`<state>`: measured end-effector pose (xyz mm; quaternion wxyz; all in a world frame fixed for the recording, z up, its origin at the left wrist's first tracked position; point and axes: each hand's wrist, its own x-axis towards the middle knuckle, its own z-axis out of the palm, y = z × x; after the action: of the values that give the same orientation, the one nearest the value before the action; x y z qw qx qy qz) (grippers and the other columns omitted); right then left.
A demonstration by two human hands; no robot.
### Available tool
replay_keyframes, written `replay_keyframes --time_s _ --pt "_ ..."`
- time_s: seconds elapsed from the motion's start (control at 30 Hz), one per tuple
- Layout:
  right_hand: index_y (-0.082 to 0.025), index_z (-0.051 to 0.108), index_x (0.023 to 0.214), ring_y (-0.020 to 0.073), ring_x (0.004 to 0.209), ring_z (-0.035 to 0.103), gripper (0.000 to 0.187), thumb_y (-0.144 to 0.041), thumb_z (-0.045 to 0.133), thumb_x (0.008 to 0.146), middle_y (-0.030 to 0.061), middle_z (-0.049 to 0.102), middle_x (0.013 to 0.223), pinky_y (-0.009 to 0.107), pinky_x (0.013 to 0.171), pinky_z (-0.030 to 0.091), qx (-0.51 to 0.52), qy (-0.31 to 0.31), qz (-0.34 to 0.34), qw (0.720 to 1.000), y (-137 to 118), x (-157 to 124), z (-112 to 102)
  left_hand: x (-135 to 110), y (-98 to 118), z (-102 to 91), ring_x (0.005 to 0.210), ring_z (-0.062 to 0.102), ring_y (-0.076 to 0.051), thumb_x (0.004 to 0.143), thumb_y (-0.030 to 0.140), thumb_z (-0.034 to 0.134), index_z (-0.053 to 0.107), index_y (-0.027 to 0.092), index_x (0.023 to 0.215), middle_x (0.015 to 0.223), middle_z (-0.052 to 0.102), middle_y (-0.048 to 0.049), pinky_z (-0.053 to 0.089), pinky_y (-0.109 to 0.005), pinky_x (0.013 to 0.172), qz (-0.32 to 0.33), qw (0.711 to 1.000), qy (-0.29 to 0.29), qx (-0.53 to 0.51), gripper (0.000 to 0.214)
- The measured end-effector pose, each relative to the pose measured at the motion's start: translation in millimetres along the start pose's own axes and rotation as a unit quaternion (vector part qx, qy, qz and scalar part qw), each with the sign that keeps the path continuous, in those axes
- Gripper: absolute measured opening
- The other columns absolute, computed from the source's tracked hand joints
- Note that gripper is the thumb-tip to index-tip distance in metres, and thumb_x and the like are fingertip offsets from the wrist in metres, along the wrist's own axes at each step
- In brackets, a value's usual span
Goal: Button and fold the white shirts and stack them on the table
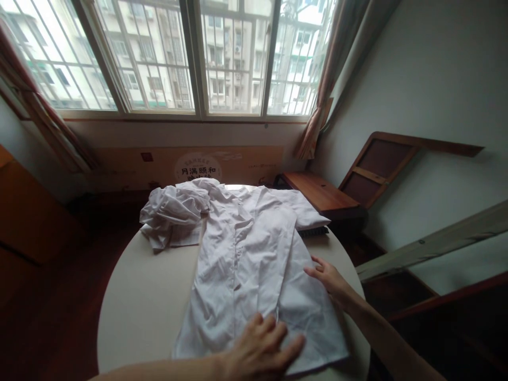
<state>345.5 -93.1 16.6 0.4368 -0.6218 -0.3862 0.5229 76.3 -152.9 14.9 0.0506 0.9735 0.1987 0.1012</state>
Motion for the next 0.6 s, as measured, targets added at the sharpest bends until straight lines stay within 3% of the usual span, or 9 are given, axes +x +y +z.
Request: replay_keyframes --time_s 0.03,0.1,0.2,0.27,0.4,0.47,0.6 --pt "-0.016 0.049 0.121 0.0245 0.082 0.068 0.062 -0.036 0.072 0.067 0.0112 0.069 0.100 0.035 0.070 0.054 0.012 -0.022 0.006 1.000 0.8 -8.3 -0.8 18.8 12.8 10.1 0.080 0.058 -0.021 0.091 0.043 0.044 0.029 0.034 0.140 0.100 0.062 -0.0066 0.043 -0.033 0.073 0.036 0.999 0.016 0.001 0.053" --pt "-0.018 0.047 0.123 0.0249 0.085 0.068 0.063 -0.035 0.072 0.067 0.0103 0.069 0.101 0.036 0.073 0.054 0.030 -0.052 0.013 0.998 2.8 -24.1 -0.7 53.7 31.5 28.8 0.074 0.059 -0.021 0.089 0.051 0.043 0.033 0.034 0.138 0.095 0.063 -0.0073 0.042 -0.030 0.066 0.060 0.998 0.027 -0.007 0.052" --pt "-0.019 0.046 0.123 0.0246 0.090 0.067 0.064 -0.031 0.072 0.066 0.0097 0.068 0.105 0.035 0.076 0.054 0.054 -0.067 -0.001 0.996 7.7 -40.8 0.6 89.4 40.5 39.9 0.063 0.060 -0.024 0.078 0.074 0.040 0.054 0.025 0.118 0.076 0.063 -0.0091 0.041 -0.032 0.059 0.030 0.998 -0.032 -0.042 0.065" --pt "-0.020 0.045 0.123 0.0237 0.088 0.067 0.064 -0.029 0.072 0.066 0.0088 0.068 0.104 0.033 0.073 0.054 0.066 -0.073 -0.003 0.995 12.5 -45.3 0.8 98.9 37.5 32.5 0.061 0.061 -0.026 0.072 0.082 0.037 0.059 0.020 0.106 0.069 0.063 -0.0101 0.042 -0.033 0.057 0.000 0.996 -0.052 -0.079 0.074" --pt "-0.021 0.045 0.124 0.0235 0.089 0.066 0.058 -0.041 0.066 0.074 0.0104 0.065 0.111 0.034 0.073 0.054 0.084 -0.093 -0.003 0.992 11.9 -30.2 2.0 90.7 24.9 -5.7 0.060 0.062 -0.024 0.072 0.081 0.039 0.063 0.017 0.088 0.064 0.063 -0.0076 0.038 -0.028 0.053 -0.066 0.983 -0.022 -0.173 0.070" --pt "-0.021 0.045 0.125 0.0238 0.097 0.063 0.059 -0.048 0.063 0.076 0.0115 0.060 0.120 0.033 0.076 0.053 0.069 -0.033 -0.045 0.996 -2.2 -4.9 4.0 80.0 19.8 -25.7 0.056 0.060 -0.020 0.074 0.076 0.047 0.062 0.017 0.078 0.059 0.060 -0.0038 0.033 -0.024 0.049 -0.120 0.972 0.007 -0.201 0.061" --pt "-0.022 0.043 0.130 0.0220 0.110 0.056 0.073 -0.046 0.071 0.068 0.0114 0.051 0.130 0.028 0.084 0.051 0.006 0.185 -0.156 0.970 -55.1 75.4 12.8 62.1 13.0 -45.2 0.047 0.050 -0.012 0.078 0.045 0.061 0.056 0.017 0.064 0.049 0.051 0.0012 0.024 -0.023 0.045 -0.197 0.958 0.080 -0.194 0.032"
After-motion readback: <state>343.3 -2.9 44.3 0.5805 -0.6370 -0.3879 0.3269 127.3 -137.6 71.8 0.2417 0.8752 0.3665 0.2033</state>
